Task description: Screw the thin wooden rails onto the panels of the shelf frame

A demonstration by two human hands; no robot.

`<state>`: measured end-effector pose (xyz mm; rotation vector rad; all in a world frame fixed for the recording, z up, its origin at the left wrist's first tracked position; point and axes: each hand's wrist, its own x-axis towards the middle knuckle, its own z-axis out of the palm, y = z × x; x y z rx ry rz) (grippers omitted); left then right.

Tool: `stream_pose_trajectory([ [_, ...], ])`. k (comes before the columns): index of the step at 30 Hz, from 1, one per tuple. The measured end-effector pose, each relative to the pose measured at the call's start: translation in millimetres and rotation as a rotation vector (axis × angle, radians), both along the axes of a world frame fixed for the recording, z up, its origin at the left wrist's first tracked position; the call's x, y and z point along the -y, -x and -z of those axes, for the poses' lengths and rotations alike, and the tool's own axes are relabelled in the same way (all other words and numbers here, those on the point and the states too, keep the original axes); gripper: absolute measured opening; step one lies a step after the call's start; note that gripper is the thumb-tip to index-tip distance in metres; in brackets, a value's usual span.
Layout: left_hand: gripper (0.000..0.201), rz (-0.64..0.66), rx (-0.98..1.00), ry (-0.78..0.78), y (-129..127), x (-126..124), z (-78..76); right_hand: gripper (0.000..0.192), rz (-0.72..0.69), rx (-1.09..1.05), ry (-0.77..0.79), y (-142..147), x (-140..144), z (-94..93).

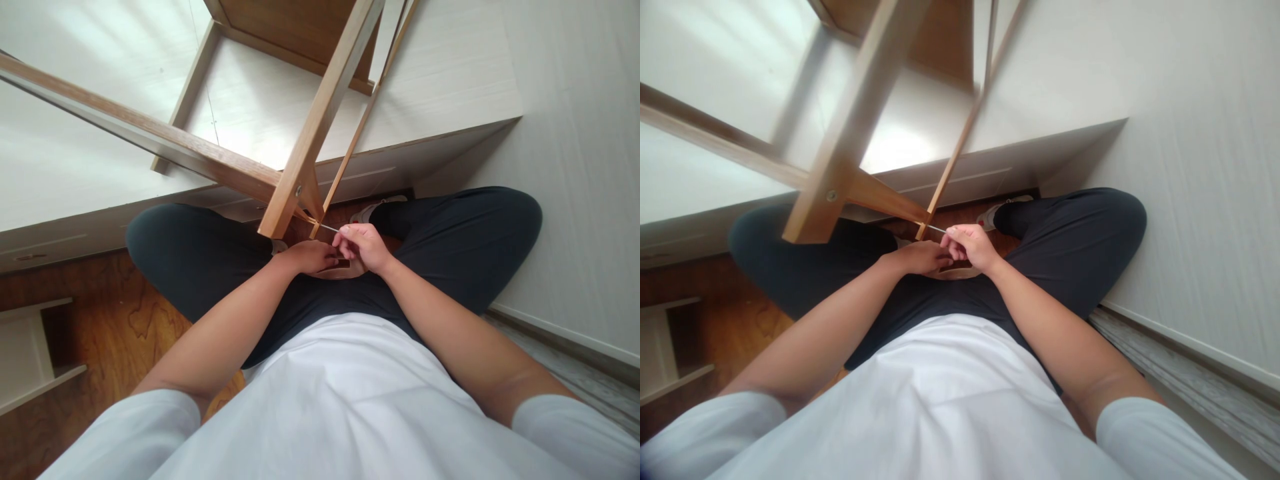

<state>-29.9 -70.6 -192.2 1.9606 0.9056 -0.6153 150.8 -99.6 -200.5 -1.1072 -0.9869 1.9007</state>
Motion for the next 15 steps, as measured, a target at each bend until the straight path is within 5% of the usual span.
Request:
stream_pose_trajectory([
  [15, 0.038, -0.112, 0.053, 0.003, 2.3, -1.2, -3.4, 0.05, 0.193, 0.152, -0.134, 1.1, 3.0, 6.6],
])
